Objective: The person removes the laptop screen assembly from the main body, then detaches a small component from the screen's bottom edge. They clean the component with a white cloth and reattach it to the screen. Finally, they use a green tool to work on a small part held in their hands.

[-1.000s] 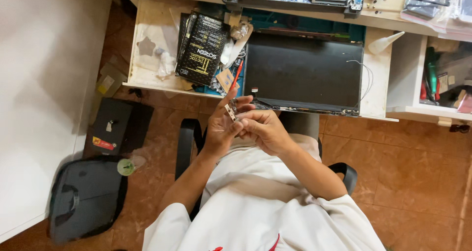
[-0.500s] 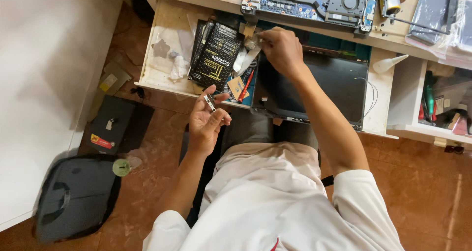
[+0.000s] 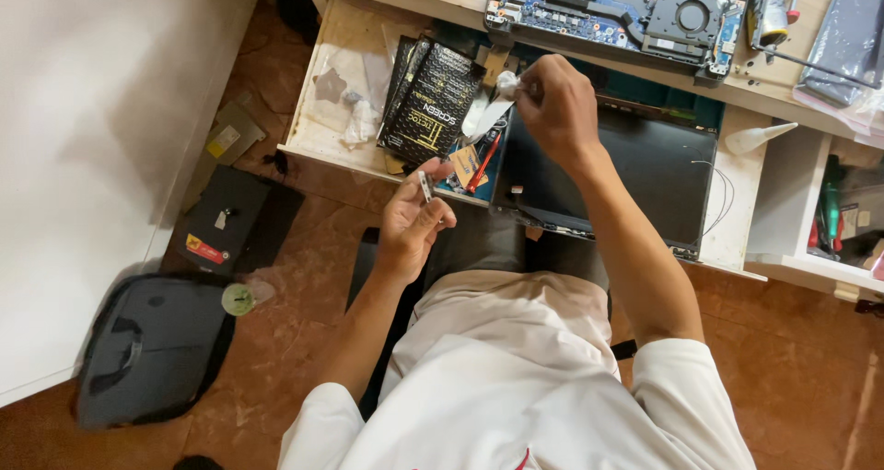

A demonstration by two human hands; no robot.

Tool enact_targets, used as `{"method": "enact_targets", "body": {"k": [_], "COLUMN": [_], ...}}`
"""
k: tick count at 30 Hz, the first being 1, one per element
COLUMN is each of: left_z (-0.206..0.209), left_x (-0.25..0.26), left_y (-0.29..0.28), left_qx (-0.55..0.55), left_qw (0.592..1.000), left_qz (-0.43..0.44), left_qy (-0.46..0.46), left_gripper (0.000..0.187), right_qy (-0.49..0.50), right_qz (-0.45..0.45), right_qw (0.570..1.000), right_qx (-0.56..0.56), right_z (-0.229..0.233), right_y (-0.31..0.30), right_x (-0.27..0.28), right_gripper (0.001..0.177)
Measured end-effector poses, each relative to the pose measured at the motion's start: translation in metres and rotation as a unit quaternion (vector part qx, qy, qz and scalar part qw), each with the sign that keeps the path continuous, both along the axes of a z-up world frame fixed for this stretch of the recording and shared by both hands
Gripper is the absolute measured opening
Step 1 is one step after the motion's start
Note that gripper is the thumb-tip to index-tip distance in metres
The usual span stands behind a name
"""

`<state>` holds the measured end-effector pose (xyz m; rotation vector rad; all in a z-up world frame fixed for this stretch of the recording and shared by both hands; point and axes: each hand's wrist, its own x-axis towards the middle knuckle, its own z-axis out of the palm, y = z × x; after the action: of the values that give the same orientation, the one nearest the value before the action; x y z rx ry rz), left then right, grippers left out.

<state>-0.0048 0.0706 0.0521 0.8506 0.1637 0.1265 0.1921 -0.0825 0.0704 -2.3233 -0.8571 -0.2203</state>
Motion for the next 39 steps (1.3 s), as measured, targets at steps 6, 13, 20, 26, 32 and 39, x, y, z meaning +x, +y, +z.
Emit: {"method": "enact_targets", "body": {"k": [6, 13, 20, 26, 32, 39], "left_z": [-0.008, -0.043, -0.052, -0.035, -0.032, -0.033], "left_x": [0.005, 0.002, -0.004, -0.011, -0.009, -0.003], "left_y": [-0.015, -0.018, -0.02, -0.019, -0.021, -0.023], "left_qx": [-0.123, -0.154, -0.086, 0.024, 0.038, -0.082], "left_qw": [0.992, 0.987, 0.995, 0.998, 0.998, 0.995], "left_qz": [0.008, -0.004, 0.05, 0.057, 0.041, 0.041], "left_qy": [-0.04, -0.035, -0.03, -0.015, -0.005, 0.027], "left_gripper": [0.059, 0.061, 0.039, 0.033, 0.033, 0.036], "right_qy": [0.03, -0.007, -0.093, 0.16, 0.185, 0.118], "right_qz": [0.121, 0.161, 0.18, 0.203, 0.197, 0.07], "right_qw": [0.975, 0.962, 0.963, 0.927, 0.923, 0.948], "right_qx": [0.186, 0.219, 0.179, 0.271, 0.274, 0.288], "right_z": [0.058, 0.059, 0.036, 0.053, 0.045, 0.01], "right_y": [0.008, 0.016, 0.025, 0.021, 0.018, 0.018], "right_x": [-0.079, -0.117, -0.112, -0.109, -0.107, -0.105], "right_gripper": [0.021, 0.014, 0.012, 0.009, 0.006, 0.015]}}
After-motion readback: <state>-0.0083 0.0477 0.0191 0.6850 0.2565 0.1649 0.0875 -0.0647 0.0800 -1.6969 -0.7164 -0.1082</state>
